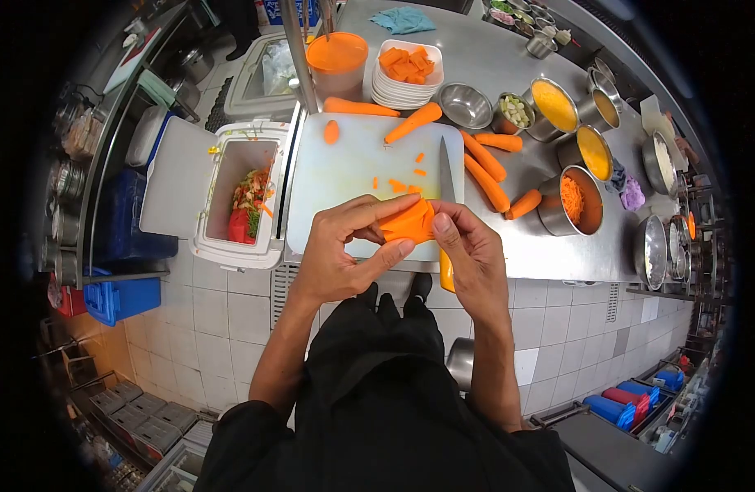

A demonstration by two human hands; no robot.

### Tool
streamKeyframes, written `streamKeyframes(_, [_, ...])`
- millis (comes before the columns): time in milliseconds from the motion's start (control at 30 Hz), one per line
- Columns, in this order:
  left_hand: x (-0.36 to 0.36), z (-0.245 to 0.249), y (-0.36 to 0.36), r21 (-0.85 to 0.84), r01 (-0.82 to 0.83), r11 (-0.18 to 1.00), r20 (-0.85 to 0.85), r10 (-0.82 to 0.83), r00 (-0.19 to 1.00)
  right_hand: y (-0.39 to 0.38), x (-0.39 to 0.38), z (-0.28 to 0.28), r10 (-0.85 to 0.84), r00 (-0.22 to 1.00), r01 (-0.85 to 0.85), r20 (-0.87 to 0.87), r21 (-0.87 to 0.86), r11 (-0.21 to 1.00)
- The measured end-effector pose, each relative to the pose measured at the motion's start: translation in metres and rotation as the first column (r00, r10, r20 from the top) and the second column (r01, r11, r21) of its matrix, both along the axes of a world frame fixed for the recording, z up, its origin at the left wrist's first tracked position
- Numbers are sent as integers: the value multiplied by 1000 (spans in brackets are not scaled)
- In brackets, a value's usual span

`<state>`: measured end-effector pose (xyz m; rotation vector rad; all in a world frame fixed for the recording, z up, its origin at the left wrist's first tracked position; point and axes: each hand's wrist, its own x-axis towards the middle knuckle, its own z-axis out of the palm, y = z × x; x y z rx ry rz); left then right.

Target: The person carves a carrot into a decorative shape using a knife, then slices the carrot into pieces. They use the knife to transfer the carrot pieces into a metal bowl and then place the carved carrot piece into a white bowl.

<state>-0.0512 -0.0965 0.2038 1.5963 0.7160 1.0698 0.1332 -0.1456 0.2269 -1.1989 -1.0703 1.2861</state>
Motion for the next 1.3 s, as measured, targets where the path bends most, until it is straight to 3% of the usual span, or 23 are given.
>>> streamKeyframes(100, [0,-2,0,5,-2,1000,-3,2,1000,1,-1,-2,4,1000,-4,-6,9,1000])
streamKeyframes(233, [2,-6,4,-130,34,991,2,-34,999,3,4,-21,-5,1000,5,-16,-10,1000])
streamKeyframes(367, [5,-13,8,-236,91,967,2,-93,996,1,10,-36,-51,984,43,-173,-51,998])
streamKeyframes(500, [8,-15,11,-268,120,956,27,-117,993,-3,13,-32,3,968,-17,-250,-54,998])
streamKeyframes(600, [7,-22,15,-244,133,961,51,-124,991,-2,11,-34,7,981,-24,-195,-85,996])
streamKeyframes(700, [4,-31,18,-241,155,958,177,-114,978,-2,12,-38,11,970,-34,-243,-91,995])
streamKeyframes(767, [1,-30,18,-330,180,926,299,-79,951,0,11,-42,3,967,-23,-255,-76,997])
streamKeyframes(900, [2,-25,14,-292,146,945,270,-65,961,1,4,-42,-28,963,2,-269,-95,995])
streamKeyframes(967, [4,-23,9,-224,59,973,101,-37,994,1,3,-45,-34,962,9,-272,-93,996])
streamKeyframes(1300, [2,-33,5,-268,-28,963,82,52,995,0,-1,-49,-27,966,2,-258,-100,995])
